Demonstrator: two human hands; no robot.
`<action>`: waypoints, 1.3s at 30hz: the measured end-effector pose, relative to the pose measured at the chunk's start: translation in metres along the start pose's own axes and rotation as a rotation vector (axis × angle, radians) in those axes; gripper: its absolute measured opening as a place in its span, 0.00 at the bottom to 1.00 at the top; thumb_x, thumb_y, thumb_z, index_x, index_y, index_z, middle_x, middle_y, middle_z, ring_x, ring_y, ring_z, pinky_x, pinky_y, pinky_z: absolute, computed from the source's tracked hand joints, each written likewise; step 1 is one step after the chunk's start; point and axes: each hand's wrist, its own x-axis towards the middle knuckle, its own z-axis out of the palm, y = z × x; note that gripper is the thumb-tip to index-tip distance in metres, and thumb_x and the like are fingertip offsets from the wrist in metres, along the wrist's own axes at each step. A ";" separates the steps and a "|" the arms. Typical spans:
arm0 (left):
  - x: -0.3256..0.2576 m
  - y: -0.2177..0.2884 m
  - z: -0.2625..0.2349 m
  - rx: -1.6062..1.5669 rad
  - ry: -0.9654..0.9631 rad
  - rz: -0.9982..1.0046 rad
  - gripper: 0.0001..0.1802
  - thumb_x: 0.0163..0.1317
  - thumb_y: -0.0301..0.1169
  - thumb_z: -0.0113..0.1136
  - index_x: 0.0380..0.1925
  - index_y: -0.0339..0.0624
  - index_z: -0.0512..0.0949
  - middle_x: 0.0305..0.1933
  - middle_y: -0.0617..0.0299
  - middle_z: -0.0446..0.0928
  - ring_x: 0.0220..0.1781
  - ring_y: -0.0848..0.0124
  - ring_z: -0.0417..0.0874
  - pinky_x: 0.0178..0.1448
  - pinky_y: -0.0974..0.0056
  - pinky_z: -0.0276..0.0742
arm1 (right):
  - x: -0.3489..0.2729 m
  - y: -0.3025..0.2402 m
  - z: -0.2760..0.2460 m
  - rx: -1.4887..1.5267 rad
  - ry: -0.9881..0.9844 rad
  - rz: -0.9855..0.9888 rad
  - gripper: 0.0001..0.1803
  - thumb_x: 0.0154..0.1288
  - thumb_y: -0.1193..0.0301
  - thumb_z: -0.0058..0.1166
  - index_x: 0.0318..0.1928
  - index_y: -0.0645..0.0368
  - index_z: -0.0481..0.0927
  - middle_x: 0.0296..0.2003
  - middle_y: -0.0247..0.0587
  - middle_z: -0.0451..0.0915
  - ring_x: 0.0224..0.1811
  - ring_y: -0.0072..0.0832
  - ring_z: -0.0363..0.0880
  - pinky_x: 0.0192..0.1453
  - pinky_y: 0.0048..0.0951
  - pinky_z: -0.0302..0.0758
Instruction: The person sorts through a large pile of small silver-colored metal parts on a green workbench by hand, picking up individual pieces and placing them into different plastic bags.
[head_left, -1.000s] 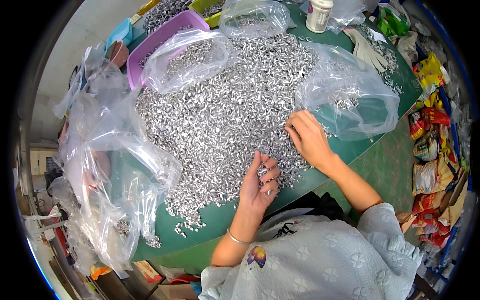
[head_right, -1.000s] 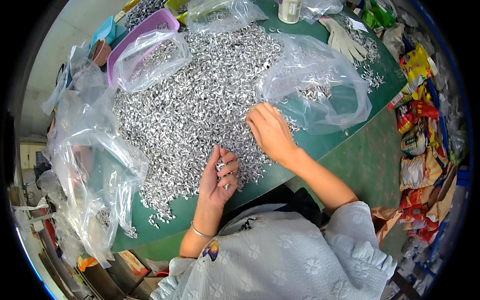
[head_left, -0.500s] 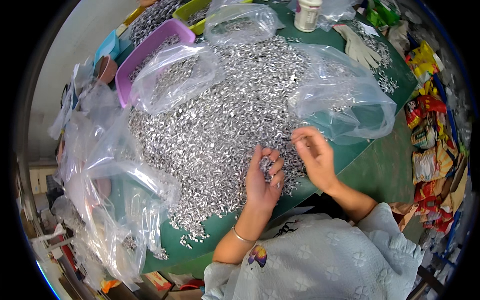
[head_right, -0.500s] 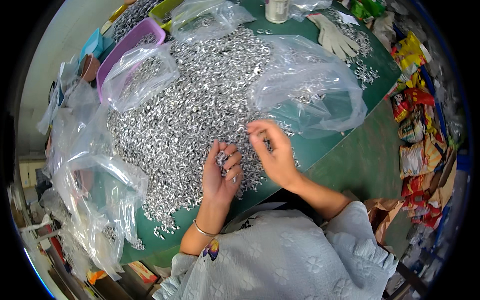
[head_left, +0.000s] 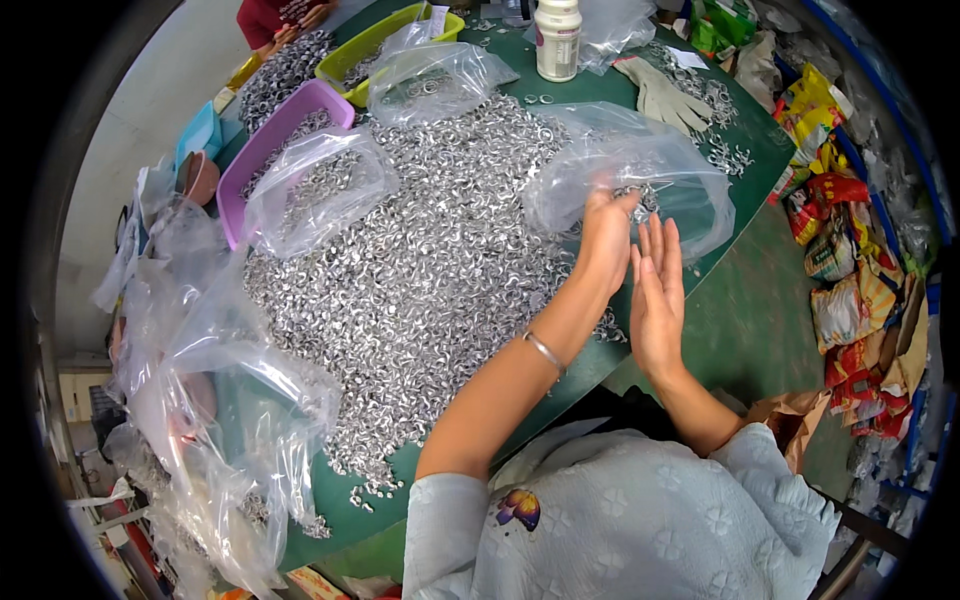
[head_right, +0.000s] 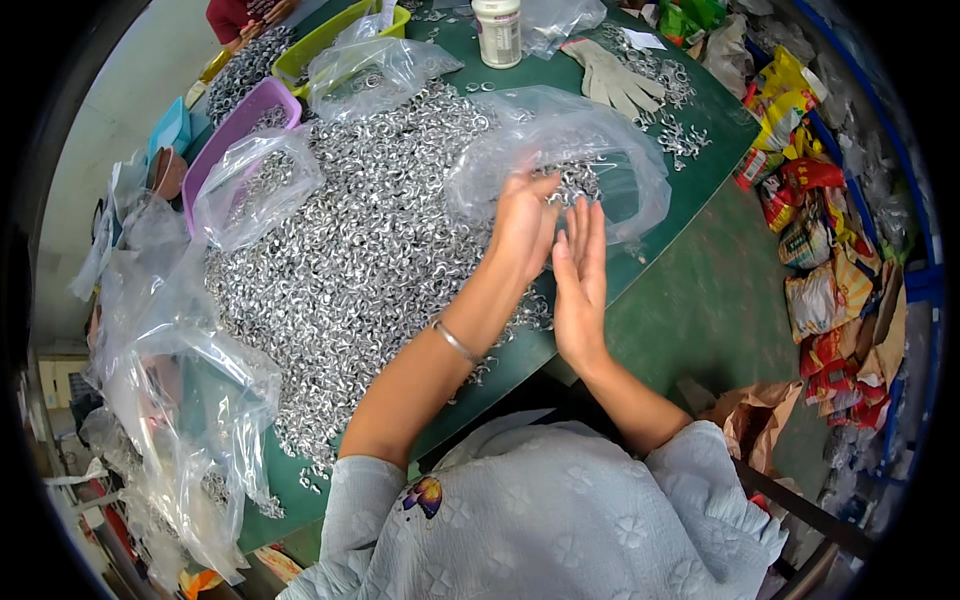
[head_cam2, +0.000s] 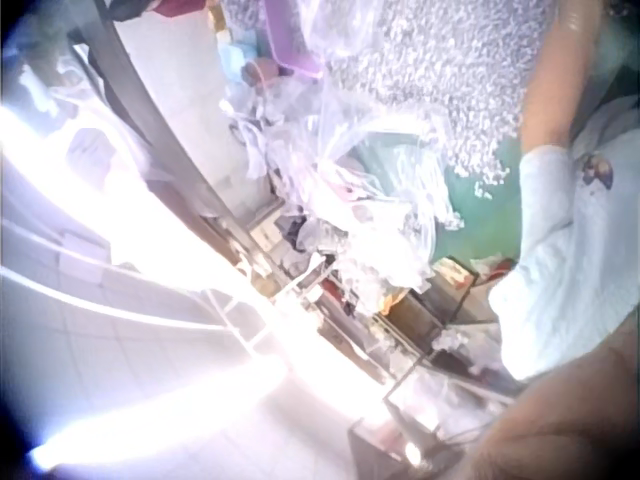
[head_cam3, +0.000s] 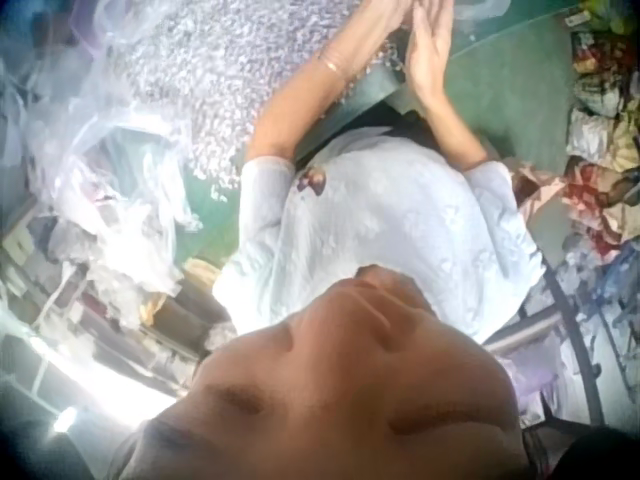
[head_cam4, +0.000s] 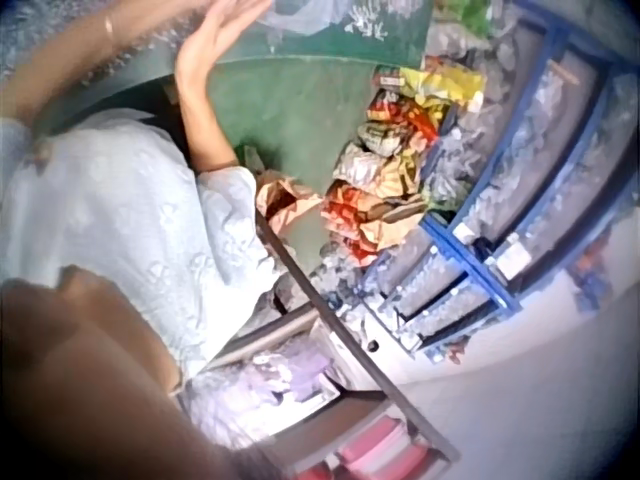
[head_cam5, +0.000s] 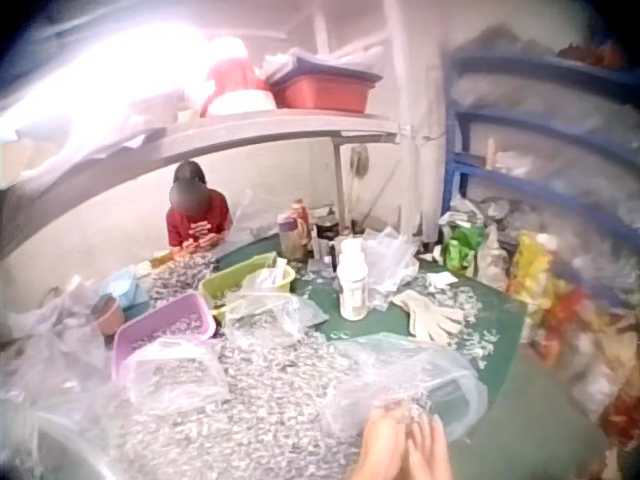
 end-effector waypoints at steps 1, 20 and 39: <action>-0.013 0.008 -0.001 0.151 -0.027 0.000 0.15 0.63 0.24 0.44 0.48 0.33 0.72 0.48 0.52 0.73 0.50 0.67 0.73 0.56 0.63 0.66 | 0.001 0.000 0.000 0.007 -0.009 0.004 0.33 0.70 0.72 0.37 0.69 0.63 0.37 0.70 0.51 0.39 0.73 0.39 0.37 0.72 0.36 0.41; -0.104 0.063 -0.112 1.831 0.295 0.709 0.08 0.53 0.25 0.59 0.35 0.39 0.77 0.38 0.59 0.71 0.42 0.62 0.70 0.46 0.60 0.58 | 0.022 0.054 0.042 -0.937 -0.480 -0.544 0.10 0.52 0.82 0.53 0.37 0.64 0.75 0.34 0.43 0.72 0.36 0.40 0.74 0.36 0.34 0.72; -0.144 0.079 -0.114 0.236 0.355 0.077 0.14 0.59 0.17 0.45 0.45 0.31 0.73 0.39 0.60 0.73 0.35 0.76 0.72 0.38 0.72 0.69 | 0.017 0.035 0.006 0.024 -0.396 0.509 0.07 0.64 0.77 0.47 0.41 0.65 0.76 0.29 0.34 0.73 0.29 0.17 0.69 0.31 0.17 0.66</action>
